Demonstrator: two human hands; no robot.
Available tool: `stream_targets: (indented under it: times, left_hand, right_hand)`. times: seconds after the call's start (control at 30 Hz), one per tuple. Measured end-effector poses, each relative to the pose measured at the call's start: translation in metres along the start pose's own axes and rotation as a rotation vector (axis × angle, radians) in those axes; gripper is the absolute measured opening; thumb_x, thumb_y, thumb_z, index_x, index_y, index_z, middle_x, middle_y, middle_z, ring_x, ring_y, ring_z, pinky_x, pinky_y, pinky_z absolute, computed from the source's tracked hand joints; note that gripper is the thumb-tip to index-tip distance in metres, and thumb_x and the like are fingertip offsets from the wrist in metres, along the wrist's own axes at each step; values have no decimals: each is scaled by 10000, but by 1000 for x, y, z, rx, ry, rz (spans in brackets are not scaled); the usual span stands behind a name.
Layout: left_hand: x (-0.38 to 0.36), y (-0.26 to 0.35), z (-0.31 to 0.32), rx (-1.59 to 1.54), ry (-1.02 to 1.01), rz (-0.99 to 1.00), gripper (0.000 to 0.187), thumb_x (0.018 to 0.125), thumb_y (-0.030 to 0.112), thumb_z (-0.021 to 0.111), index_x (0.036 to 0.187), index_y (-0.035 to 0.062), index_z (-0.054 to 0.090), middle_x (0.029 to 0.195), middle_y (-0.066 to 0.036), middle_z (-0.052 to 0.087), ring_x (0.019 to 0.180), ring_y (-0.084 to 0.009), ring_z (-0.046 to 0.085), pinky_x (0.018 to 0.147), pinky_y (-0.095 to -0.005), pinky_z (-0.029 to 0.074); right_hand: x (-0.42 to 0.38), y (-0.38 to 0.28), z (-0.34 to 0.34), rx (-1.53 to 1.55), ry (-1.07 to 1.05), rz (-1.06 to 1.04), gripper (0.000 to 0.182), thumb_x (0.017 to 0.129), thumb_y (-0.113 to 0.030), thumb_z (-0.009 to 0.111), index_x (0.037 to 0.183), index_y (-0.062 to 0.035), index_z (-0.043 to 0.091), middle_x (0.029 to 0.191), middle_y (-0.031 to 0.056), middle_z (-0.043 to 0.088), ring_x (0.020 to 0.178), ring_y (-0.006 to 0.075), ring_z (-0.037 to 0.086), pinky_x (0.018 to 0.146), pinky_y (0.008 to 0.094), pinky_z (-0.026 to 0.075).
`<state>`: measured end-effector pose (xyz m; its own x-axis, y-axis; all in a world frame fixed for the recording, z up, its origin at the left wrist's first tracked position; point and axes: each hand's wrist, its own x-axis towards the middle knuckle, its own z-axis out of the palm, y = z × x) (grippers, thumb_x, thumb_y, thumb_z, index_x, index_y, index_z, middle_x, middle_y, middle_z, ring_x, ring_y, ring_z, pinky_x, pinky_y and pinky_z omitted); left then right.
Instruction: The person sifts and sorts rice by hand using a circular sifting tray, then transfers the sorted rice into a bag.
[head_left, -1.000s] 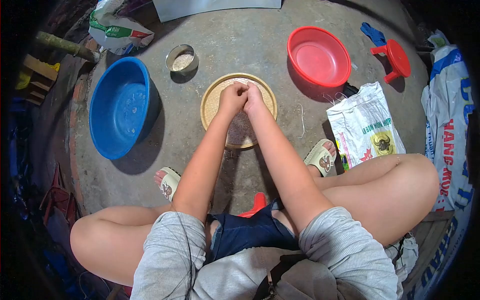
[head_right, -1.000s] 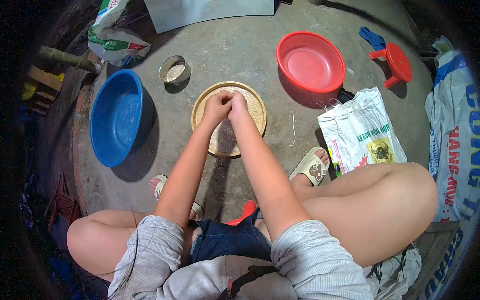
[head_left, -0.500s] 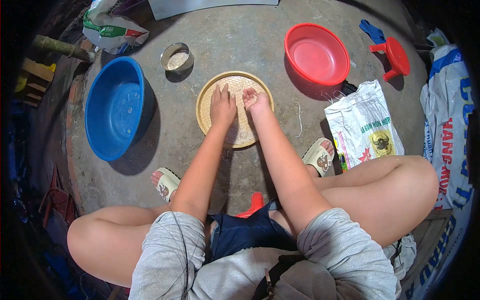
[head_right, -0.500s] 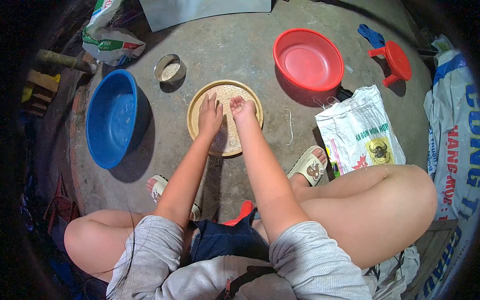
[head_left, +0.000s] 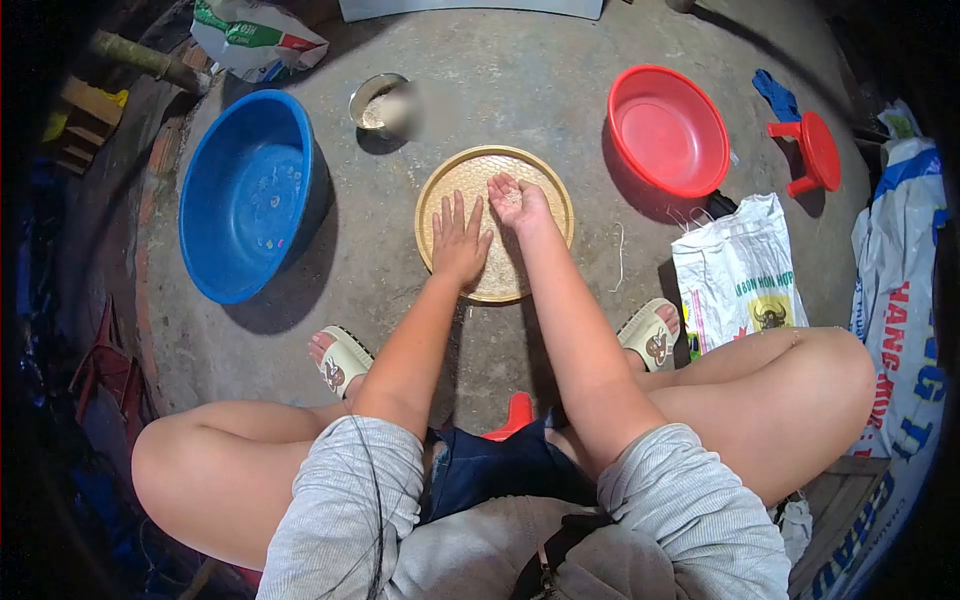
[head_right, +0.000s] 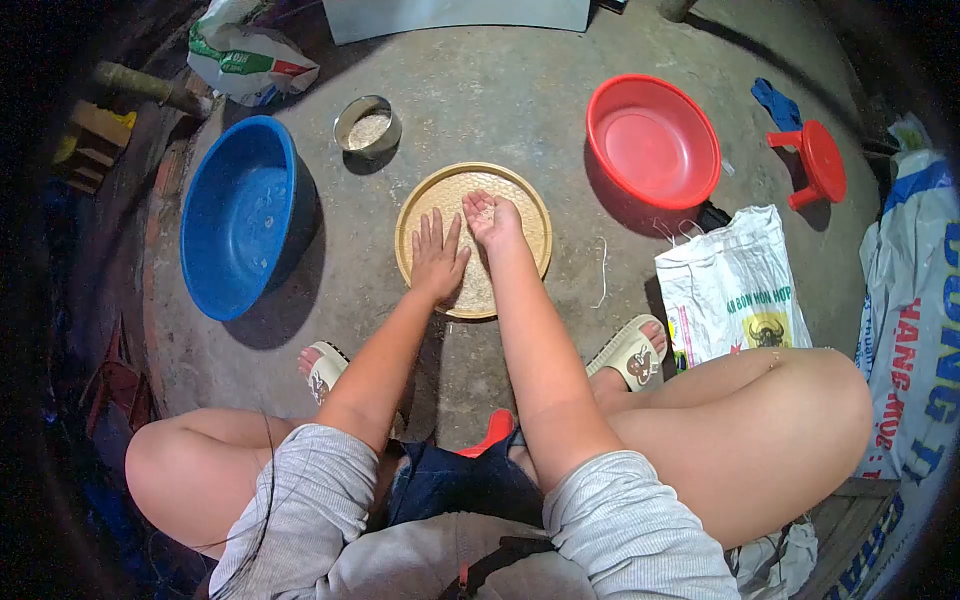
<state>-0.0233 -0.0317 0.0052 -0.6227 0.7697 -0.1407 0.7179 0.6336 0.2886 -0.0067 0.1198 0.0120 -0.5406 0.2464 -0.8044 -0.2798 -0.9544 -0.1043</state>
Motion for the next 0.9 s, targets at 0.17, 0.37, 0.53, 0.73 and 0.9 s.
stream_targets:
  times: [0.17,0.37,0.53,0.73,0.9]
  left_hand:
    - [2,-1,1,5,-45,-28,641,892,442,370,1432,173,151,1490,-141,-34,1369,-329,-63,1087,-470,-27]
    - [4,-1,1,220,-138,-51,610,892,423,360,1406,113,246,1489,-148,-5,1370,-325,-56,1096,-459,-18]
    - [4,-2,5,21,-4,-33,596,898,422,349,1429,231,158,1486,-151,14,1368,-327,-42,1097,-460,-28]
    - [4,0,-3,136,-117,-54,609,902,408,338,1435,202,130,1490,-136,-40,1369,-321,-72,1092,-462,-32]
    - [1,-2,3,35,-26,-9,595,907,448,315,1434,238,134,1488,-147,-45,1366,-336,-76,1086,-467,-38]
  right_hand:
    - [11,10,7,-71,-33,46,315,922,-151,291,1073,57,473,1022,179,521,960,296,543,841,371,498]
    - [30,27,51,-61,-70,-92,445,924,-168,272,1274,104,312,1288,248,393,1177,365,424,972,432,404]
    - [-57,30,161,-400,-305,8,678,923,-419,362,1413,-45,80,1443,255,79,1298,453,183,1051,520,242]
    - [21,28,26,-893,0,-369,499,862,-355,519,1220,-9,475,1217,190,515,1053,317,536,844,385,439]
    - [17,25,-14,-965,38,-744,273,885,-225,464,942,18,575,827,94,617,649,135,571,550,238,451]
